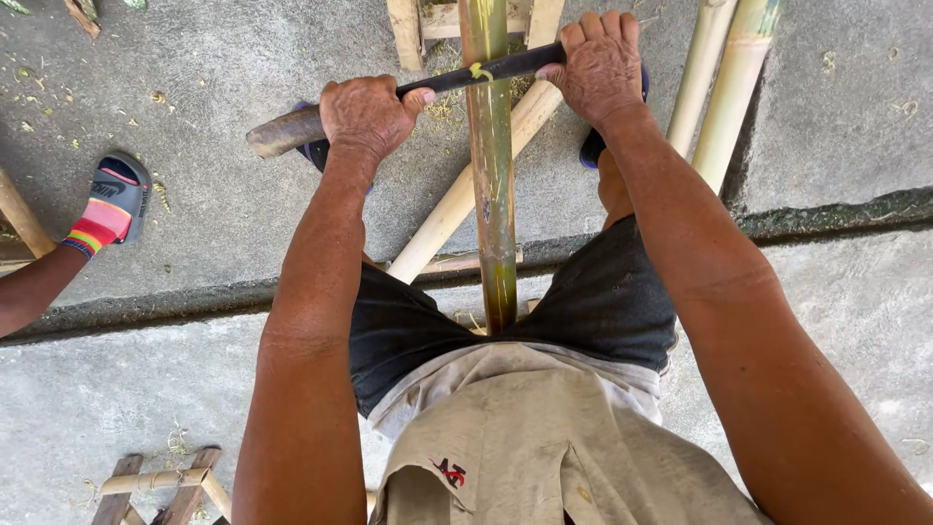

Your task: Use a machete to shave and smooth the outer surface of bamboo stalks.

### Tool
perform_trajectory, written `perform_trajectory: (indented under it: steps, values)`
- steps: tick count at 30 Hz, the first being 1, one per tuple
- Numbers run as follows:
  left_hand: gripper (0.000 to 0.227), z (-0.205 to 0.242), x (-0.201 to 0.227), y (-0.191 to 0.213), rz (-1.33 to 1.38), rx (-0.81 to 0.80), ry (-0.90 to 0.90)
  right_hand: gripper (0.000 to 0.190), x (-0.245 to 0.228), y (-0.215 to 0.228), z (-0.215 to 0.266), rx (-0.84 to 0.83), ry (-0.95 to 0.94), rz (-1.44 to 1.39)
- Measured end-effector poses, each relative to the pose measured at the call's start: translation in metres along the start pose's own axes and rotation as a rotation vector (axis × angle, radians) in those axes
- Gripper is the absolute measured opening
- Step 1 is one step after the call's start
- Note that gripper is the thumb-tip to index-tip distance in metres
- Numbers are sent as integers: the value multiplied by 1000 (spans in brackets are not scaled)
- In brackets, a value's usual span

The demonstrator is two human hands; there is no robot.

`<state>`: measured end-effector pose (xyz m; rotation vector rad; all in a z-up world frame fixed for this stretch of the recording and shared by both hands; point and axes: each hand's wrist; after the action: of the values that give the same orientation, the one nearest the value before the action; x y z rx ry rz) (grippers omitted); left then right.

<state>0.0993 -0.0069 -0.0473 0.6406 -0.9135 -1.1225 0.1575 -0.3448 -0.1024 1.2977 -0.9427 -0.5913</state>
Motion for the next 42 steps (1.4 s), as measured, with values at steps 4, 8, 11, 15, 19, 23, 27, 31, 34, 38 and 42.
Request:
perform_trajectory:
  steps: [4,8,11,15,19,23,27,31,34,38,42]
  values:
    - [79,22,-1,-14,-3,33,-26,62,-13,12,24,-28,-15,-55]
    - [80,44,-2,-28,-5,20,-25,60,-23,15,47,-52,-9,-48]
    - [80,62,-4,-39,1,44,-48,58,-31,20,65,-23,1,-25]
    - [83,85,-7,-55,-7,-45,-26,61,-41,23,89,-152,9,-29]
    - [85,115,-7,-67,-10,-70,-39,67,-54,30,112,-311,45,20]
    - [85,145,-7,-83,-5,2,-77,67,-70,50,144,-417,28,-77]
    - [82,176,-3,-87,7,-159,-27,61,-86,64,179,-323,0,-127]
    - [80,185,-3,-86,49,-134,-62,53,-89,74,191,-306,-22,-199]
    - [80,172,-19,-104,74,-105,-115,56,-85,63,186,-277,21,-187]
    - [81,117,-11,-54,140,-297,57,59,-56,66,100,-438,37,-74]
    - [73,23,-17,-31,87,10,-64,56,-8,51,-10,-290,46,93]
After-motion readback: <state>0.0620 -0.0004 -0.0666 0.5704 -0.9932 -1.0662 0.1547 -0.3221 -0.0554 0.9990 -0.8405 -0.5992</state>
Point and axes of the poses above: each hand's wrist, its own z-axis away from the middle knuckle, its own y-axis out of the back of the hand, x = y × z, and after that the axes turned 11 degrees about z, right-handed
